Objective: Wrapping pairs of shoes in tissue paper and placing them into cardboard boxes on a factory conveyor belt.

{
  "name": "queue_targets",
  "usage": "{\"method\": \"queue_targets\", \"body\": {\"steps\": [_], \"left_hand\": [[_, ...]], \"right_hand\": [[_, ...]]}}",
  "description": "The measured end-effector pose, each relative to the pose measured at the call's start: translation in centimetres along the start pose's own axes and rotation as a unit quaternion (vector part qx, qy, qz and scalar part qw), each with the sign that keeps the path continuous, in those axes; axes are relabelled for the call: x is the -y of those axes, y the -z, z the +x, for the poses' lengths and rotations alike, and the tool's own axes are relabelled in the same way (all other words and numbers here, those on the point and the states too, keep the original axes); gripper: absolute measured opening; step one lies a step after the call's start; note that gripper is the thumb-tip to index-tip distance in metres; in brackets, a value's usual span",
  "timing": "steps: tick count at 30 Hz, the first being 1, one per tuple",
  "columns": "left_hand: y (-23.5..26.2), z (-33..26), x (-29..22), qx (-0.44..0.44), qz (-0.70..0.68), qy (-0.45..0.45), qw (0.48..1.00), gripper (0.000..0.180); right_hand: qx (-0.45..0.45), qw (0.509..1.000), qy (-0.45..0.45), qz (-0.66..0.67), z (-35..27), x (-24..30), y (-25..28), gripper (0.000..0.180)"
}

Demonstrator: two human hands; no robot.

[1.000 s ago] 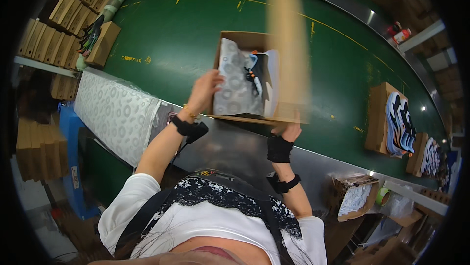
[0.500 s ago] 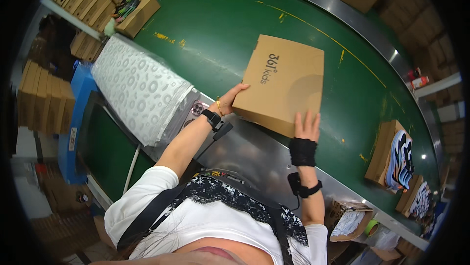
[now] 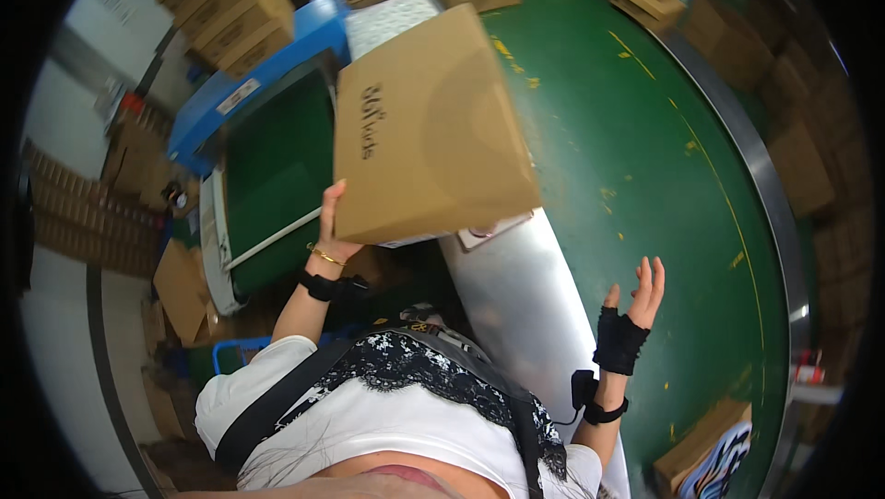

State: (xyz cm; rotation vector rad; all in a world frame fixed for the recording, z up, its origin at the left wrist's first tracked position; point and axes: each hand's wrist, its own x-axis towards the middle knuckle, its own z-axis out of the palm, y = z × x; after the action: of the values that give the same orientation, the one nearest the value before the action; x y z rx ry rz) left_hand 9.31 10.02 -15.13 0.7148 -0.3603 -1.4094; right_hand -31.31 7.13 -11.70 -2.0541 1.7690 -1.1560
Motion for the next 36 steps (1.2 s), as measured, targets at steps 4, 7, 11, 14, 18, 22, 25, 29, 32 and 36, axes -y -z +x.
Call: {"method": "queue_targets", "body": {"steps": [4, 7, 11, 14, 18, 22, 25, 29, 32, 36], "left_hand": [[5.5, -3.0, -3.9, -0.064, -0.067, -0.035, 0.995, 0.055], [7.4, -4.3, -5.3, -0.242, -0.068, -0.035, 0.967, 0.067], [19.8, -2.6, -8.0, -0.393, -0.120, 0.001, 0.911, 0.086], [19.6, 1.9, -11.4, -0.536, 0.050, -0.049, 0.841, 0.067], [19.6, 6.8, -18.3, -0.519, 0.204, -0.254, 0.790, 0.054], [23.1, 14.2, -27.0, -0.472, 0.432, -0.259, 0.723, 0.063], [23.3, 19.7, -28.0, -0.415, 0.643, -0.238, 0.598, 0.065], [21.3, 24.8, -31.1, -0.252, 0.789, -0.287, 0.482, 0.065], [17.0, 29.4, -29.5, -0.125, 0.862, -0.290, 0.397, 0.065], [12.8, 38.4, -27.0, -0.074, 0.862, -0.303, 0.399, 0.071]], "right_hand": [[0.061, 0.998, -0.014, 0.024, 2.3, -3.3, -1.7, 0.052], [0.095, 0.995, -0.013, 0.011, 4.1, -2.2, -2.5, 0.047], [0.161, 0.986, 0.044, 0.029, 9.0, 3.1, -6.3, 0.043], [0.195, 0.978, 0.072, 0.024, 12.7, 5.3, -10.6, 0.043], [0.240, 0.967, 0.087, 0.016, 18.7, 8.6, -13.4, 0.039], [0.263, 0.958, 0.107, 0.035, 25.4, 10.1, -19.2, 0.035], [0.232, 0.922, 0.306, -0.042, 30.6, 8.1, -21.4, 0.030], [0.305, 0.945, 0.106, -0.057, 36.5, 13.1, -29.0, 0.021], [0.299, 0.934, 0.184, -0.064, 41.6, 11.2, -34.1, 0.017], [0.313, 0.944, 0.101, 0.035, 51.5, 3.5, -41.4, 0.018]]}}
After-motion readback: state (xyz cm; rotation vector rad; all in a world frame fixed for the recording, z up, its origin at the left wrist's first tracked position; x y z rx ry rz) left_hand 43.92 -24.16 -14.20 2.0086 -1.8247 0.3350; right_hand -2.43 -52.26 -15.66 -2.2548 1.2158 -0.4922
